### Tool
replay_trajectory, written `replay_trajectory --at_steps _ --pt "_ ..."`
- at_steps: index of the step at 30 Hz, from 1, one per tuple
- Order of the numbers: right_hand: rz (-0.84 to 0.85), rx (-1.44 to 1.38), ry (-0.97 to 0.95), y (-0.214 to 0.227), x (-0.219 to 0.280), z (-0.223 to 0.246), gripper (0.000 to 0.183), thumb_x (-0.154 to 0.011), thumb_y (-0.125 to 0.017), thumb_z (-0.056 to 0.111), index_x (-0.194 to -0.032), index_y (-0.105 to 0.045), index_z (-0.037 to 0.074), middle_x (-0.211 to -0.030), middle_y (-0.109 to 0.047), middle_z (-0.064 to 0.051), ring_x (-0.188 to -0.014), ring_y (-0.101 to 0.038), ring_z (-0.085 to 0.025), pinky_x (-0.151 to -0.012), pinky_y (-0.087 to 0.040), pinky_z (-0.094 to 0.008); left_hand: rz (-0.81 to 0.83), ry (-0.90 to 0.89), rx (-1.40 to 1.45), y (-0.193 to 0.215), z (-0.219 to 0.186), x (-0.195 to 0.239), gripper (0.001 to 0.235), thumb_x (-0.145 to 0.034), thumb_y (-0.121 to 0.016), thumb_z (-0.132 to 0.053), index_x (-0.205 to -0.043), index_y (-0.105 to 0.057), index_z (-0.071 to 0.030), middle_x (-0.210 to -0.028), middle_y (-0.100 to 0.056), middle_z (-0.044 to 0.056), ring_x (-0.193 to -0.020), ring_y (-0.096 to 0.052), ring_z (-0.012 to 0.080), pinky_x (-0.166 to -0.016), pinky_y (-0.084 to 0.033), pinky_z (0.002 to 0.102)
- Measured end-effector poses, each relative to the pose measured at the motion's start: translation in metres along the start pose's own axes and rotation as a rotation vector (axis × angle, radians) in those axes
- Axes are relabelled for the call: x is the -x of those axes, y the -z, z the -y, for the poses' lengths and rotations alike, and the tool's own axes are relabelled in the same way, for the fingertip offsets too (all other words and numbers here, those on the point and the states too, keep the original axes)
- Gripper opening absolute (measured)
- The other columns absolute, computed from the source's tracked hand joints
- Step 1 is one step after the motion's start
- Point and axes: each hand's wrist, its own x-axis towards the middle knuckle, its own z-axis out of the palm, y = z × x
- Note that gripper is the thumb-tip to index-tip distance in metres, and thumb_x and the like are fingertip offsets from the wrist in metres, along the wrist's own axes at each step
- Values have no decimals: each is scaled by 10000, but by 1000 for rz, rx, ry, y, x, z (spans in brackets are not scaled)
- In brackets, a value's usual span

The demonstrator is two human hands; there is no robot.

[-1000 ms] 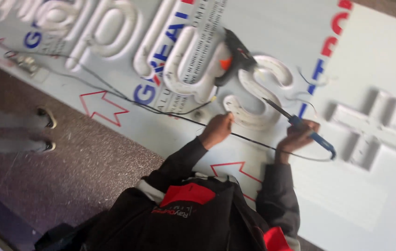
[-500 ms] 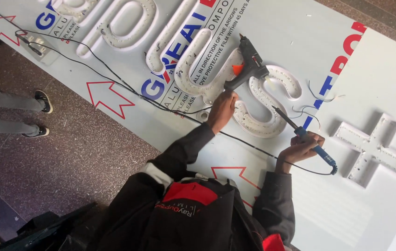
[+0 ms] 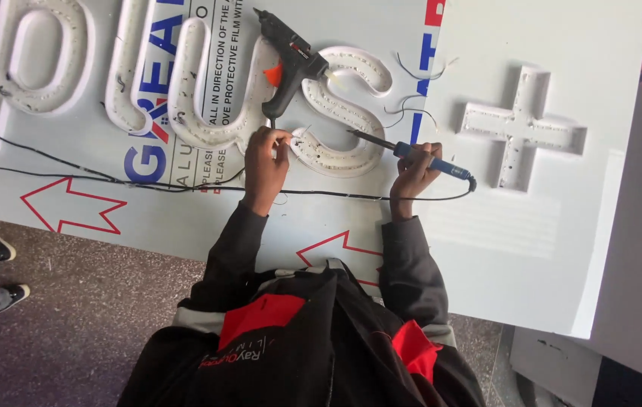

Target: Soldering electrical wires to LED strips inside plastic sign letters on a production table.

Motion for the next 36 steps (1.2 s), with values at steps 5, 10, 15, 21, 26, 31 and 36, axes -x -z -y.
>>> replay_trajectory --at_steps 5,10,15,21,26,31,36 --pt "106 18 29 -2 8 5 410 -1086 -658 489 -865 -600 148 -694 -609 -56 -541 -599 -133 -416 -430 -231 254 127 67 -26 9 9 159 -1044 -744 -105 -1136 -842 -190 -1011 -790 12 -957 -794 242 -862 -643 392" --pt "134 -9 40 -2 12 0 360 -1072 -664 422 -858 -587 143 -707 -607 -75 -534 -591 -150 -410 -413 -252 275 -20 18 -45 0 14 98 -985 -770 7 -1049 -808 -57 -928 -749 154 -910 -766 392 -833 -627 491" --pt "158 -4 84 3 -2 -19 373 -1058 -674 403 -842 -620 104 -662 -593 -84 -509 -580 -157 -404 -418 -256 286 17 -25 -48 -4 15 48 -984 -788 10 -1029 -798 -3 -996 -708 185 -969 -760 421 -869 -621 495" --pt "177 8 93 5 1 -17 362 -1073 -676 396 -860 -611 112 -692 -615 -107 -514 -594 -182 -387 -418 -285 363 110 -80 -52 -7 12 83 -1016 -830 -116 -1002 -817 -35 -997 -677 130 -991 -770 368 -874 -620 447" --pt "195 14 93 -1 5 0 352 -1076 -660 375 -850 -600 111 -672 -599 -96 -512 -591 -174 -389 -411 -279 386 128 -103 -54 -2 8 81 -970 -828 -124 -943 -807 -50 -973 -674 150 -975 -771 404 -844 -624 490" --pt "219 38 98 2 0 -19 341 -1071 -670 336 -842 -618 89 -677 -608 -123 -519 -581 -193 -384 -415 -304 396 144 -128 -57 -1 5 104 -944 -829 -140 -891 -799 -56 -952 -671 169 -957 -771 440 -813 -626 528" --pt "230 65 75 13 -11 -54 327 -1048 -684 337 -854 -633 79 -696 -617 -143 -556 -584 -221 -389 -429 -330 363 140 -81 -54 -5 6 123 -905 -836 -150 -845 -794 -51 -903 -661 182 -928 -764 465 -784 -622 539"
